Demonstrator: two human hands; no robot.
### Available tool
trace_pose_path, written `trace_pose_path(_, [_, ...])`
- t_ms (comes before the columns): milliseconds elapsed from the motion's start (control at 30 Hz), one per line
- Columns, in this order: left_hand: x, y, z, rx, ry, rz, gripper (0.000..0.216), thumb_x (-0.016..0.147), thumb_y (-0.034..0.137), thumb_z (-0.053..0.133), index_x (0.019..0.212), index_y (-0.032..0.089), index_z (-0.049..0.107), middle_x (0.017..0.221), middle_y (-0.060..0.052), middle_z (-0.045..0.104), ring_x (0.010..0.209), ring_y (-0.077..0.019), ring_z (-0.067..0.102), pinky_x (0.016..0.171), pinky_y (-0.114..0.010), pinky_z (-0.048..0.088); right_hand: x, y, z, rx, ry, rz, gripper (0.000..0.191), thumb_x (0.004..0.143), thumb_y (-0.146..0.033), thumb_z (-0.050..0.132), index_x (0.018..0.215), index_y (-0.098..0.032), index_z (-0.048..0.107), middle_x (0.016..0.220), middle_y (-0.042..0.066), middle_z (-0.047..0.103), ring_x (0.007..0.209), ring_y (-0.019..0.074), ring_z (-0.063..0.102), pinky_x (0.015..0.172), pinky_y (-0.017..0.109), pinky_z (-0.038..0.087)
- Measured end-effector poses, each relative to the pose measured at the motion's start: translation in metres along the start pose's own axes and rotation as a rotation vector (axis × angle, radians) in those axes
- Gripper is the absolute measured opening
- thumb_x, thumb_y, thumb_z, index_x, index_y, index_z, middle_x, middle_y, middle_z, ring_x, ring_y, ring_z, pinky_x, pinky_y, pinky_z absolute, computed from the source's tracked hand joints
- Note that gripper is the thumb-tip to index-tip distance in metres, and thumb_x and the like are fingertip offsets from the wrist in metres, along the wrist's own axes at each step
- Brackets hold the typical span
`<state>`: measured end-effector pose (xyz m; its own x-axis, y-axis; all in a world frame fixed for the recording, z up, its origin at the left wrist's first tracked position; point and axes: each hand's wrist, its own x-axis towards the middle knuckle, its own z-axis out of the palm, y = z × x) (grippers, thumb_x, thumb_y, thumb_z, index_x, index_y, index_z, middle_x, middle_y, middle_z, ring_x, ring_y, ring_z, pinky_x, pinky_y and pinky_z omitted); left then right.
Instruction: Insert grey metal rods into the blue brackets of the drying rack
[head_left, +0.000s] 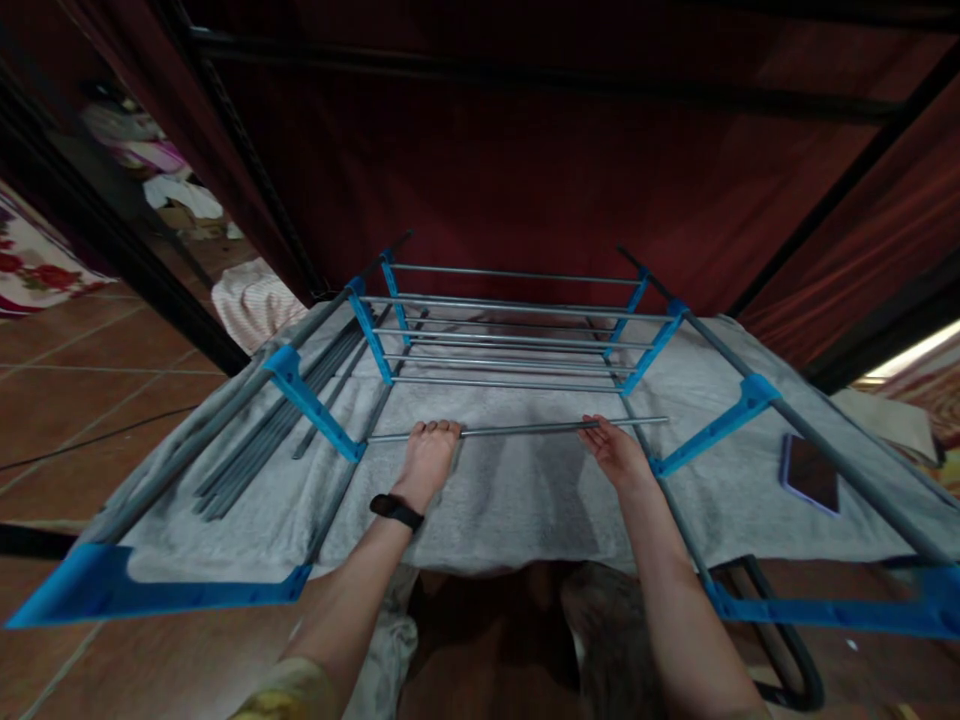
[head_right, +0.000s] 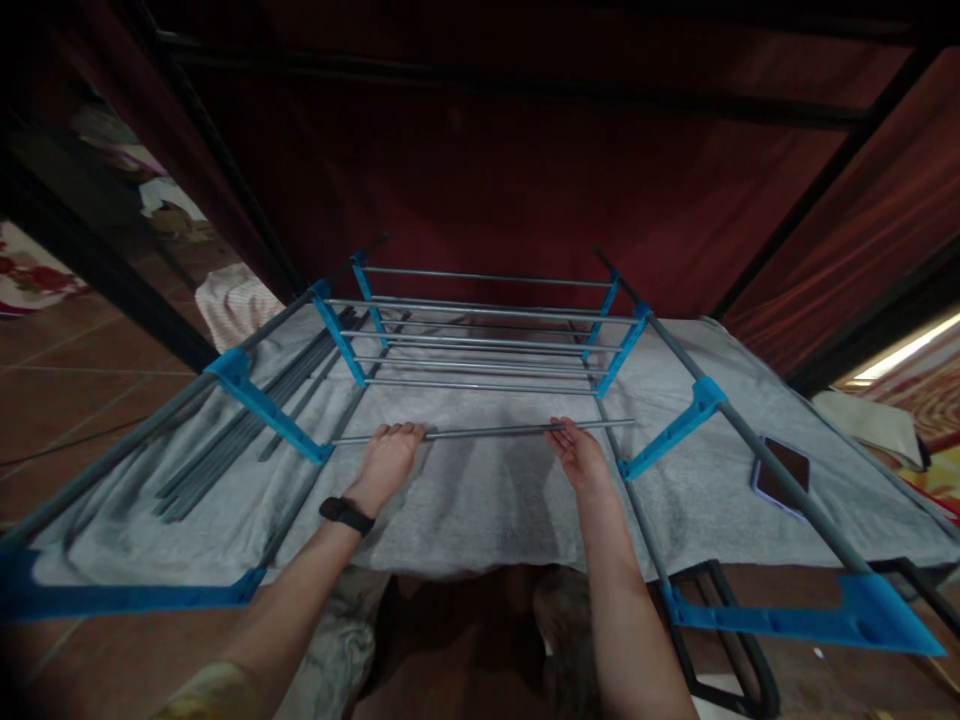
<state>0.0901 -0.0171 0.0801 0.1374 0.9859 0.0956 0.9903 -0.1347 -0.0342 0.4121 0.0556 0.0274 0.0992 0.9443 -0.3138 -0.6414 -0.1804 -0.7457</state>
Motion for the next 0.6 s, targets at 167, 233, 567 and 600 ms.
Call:
trace_pose_path(167, [0.009, 0.001, 0.012, -0.056, 0.013, 0.016, 0.037, 0.088, 0.002, 0.034, 0.109, 0.014, 0.063, 0.103, -0.013, 0.068, 0.098, -0.0241, 0.061, 0.091, -0.040, 0.036, 0.002, 0.002, 0.001, -0.019, 0.050, -0.002, 0.012, 0.085, -0.010, 0.062, 0.077, -0.019, 0.065, 0.079, 0.005, 0.075, 0.079, 0.0152, 0.072, 0.083, 0.030, 0.062])
trace_pose_path(233, [0.011, -0.001, 0.015, -0.080, 0.008, 0.007, 0.037, 0.088, 0.002, 0.035, 0.109, 0.015, 0.063, 0.103, -0.013, 0.068, 0.098, -0.0237, 0.061, 0.091, -0.039, 0.036, 0.002, 0.003, 0.001, -0.029, 0.058, -0.002, 0.012, 0.084, -0.011, 0.064, 0.077, -0.020, 0.065, 0.080, 0.005, 0.075, 0.078, 0.0156, 0.073, 0.084, 0.030, 0.062])
trace_pose_path(567, [0.017, -0.003, 0.014, -0.080, -0.007, 0.019, 0.037, 0.090, 0.003, 0.033, 0.111, 0.014, 0.062, 0.105, -0.013, 0.067, 0.098, -0.0234, 0.059, 0.089, -0.038, 0.037, 0.001, -0.007, 0.000, -0.029, 0.111, 0.034, 0.017, 0.089, -0.009, 0.053, 0.081, -0.019, 0.063, 0.075, 0.003, 0.074, 0.072, 0.0132, 0.072, 0.075, 0.027, 0.063])
trace_pose_path(600, [0.017, -0.003, 0.014, -0.088, -0.011, 0.021, 0.037, 0.090, 0.003, 0.033, 0.111, 0.014, 0.062, 0.105, -0.013, 0.067, 0.098, -0.0236, 0.059, 0.090, -0.039, 0.038, 0.001, -0.008, -0.001, -0.027, 0.121, 0.035, 0.017, 0.089, -0.009, 0.052, 0.081, -0.019, 0.063, 0.074, 0.003, 0.074, 0.071, 0.0132, 0.072, 0.075, 0.027, 0.063])
